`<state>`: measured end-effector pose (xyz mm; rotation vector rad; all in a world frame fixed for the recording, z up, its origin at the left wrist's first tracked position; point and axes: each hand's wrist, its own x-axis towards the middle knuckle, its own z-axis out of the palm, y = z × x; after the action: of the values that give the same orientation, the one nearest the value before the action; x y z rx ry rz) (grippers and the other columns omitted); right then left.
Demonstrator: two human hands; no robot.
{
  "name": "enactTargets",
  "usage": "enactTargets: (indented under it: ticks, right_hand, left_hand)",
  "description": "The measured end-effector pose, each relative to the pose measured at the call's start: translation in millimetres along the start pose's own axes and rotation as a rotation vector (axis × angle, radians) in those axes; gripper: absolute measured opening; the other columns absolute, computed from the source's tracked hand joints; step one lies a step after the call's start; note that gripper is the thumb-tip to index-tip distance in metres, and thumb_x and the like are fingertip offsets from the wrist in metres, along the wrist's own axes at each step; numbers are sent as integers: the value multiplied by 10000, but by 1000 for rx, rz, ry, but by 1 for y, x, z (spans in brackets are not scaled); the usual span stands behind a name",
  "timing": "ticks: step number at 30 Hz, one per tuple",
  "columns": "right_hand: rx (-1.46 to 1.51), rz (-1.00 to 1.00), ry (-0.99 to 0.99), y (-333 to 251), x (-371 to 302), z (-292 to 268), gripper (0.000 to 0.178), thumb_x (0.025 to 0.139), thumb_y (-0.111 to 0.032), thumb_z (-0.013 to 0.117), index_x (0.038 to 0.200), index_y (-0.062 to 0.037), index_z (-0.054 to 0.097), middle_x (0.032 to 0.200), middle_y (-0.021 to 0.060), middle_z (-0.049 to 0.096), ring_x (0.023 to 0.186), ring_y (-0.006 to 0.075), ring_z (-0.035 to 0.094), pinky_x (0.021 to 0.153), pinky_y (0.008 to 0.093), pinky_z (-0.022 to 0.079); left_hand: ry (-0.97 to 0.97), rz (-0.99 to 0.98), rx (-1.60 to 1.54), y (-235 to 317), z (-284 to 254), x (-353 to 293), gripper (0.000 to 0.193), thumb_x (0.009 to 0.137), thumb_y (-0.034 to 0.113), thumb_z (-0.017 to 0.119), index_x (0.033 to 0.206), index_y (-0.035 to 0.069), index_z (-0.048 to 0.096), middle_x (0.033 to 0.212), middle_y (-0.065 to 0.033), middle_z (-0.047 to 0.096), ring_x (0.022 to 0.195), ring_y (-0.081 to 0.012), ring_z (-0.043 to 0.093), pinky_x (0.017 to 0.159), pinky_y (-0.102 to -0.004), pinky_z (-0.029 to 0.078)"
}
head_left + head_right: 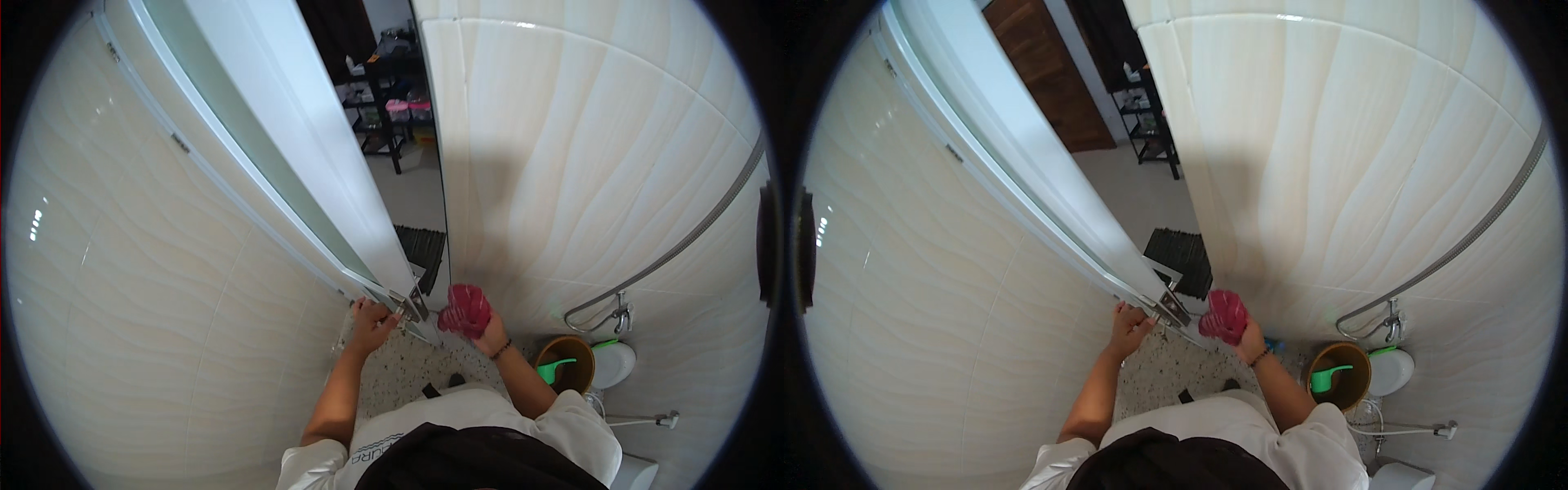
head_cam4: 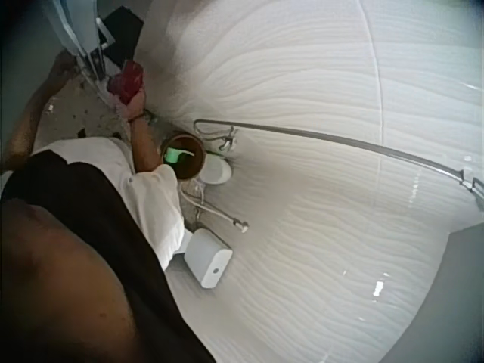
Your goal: The person wipes a glass shower door with a pink cloth, then rinses and wrings the cloth under a tap. They proceed to wipe the toilet tank, lid, and seat, repeatedly rinsing and wringing the cloth between sections. The person also wipes the bidet sprayer and the floor around the toilet.
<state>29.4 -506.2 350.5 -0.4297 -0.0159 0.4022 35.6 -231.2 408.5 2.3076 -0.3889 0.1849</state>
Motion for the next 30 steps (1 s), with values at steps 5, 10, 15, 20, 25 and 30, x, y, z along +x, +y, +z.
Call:
enactTargets:
  ticks: [5, 10, 15, 20, 25, 30]
  right_hand:
    - [-251, 183, 64, 49, 25, 37, 350, 922, -186, 396, 1233, -29, 416, 1109, 87, 540, 1027, 209, 520, 882, 332, 421]
    - [-1067, -171, -179, 148, 28, 89, 460, 837, -42, 478, 1266, -18, 314, 1102, 122, 537, 1011, 222, 541, 862, 309, 427]
    - [-1252, 56, -154, 175, 42, 131, 385, 788, -55, 528, 1165, -41, 452, 1012, 86, 586, 948, 174, 564, 851, 295, 432]
    - [-1212, -96, -251, 233, 87, 139, 252, 793, -111, 535, 1030, -29, 509, 895, 140, 611, 858, 228, 586, 777, 322, 445]
    - [-974, -107, -206, 254, 102, 157, 223, 826, -90, 501, 1038, -25, 527, 896, 86, 609, 829, 169, 566, 755, 290, 444]
    - [-463, -204, -591, 228, 77, 288, 336, 831, -15, 441, 1157, 8, 520, 1129, 69, 513, 996, 144, 489, 863, 282, 391]
  left_hand:
    - [102, 14, 177, -5, -36, -71, 209, 833, 183, 491, 743, 20, 587, 926, -130, 514, 936, -296, 448, 968, -464, 228]
    - [303, -119, 111, -20, -44, -142, 264, 844, 134, 450, 1055, -1, 534, 1151, -214, 418, 1088, -384, 360, 991, -457, 223]
    - [656, -335, 57, -10, -49, -201, 411, 889, 126, 403, 1262, -17, 304, 1287, -212, 252, 1131, -326, 340, 1003, -416, 227]
    - [927, -151, -78, -7, -43, -243, 453, 943, 220, 383, 1317, 0, 251, 1369, -163, 187, 1224, -268, 297, 1030, -393, 217]
    - [1015, -217, 21, 20, -69, -256, 465, 945, 222, 410, 1300, -56, 295, 1339, -195, 292, 1247, -261, 300, 1027, -370, 228]
    - [1146, -347, -282, 14, -100, -275, 452, 938, 262, 453, 1249, -59, 385, 1230, -168, 447, 1192, -228, 377, 1020, -355, 259]
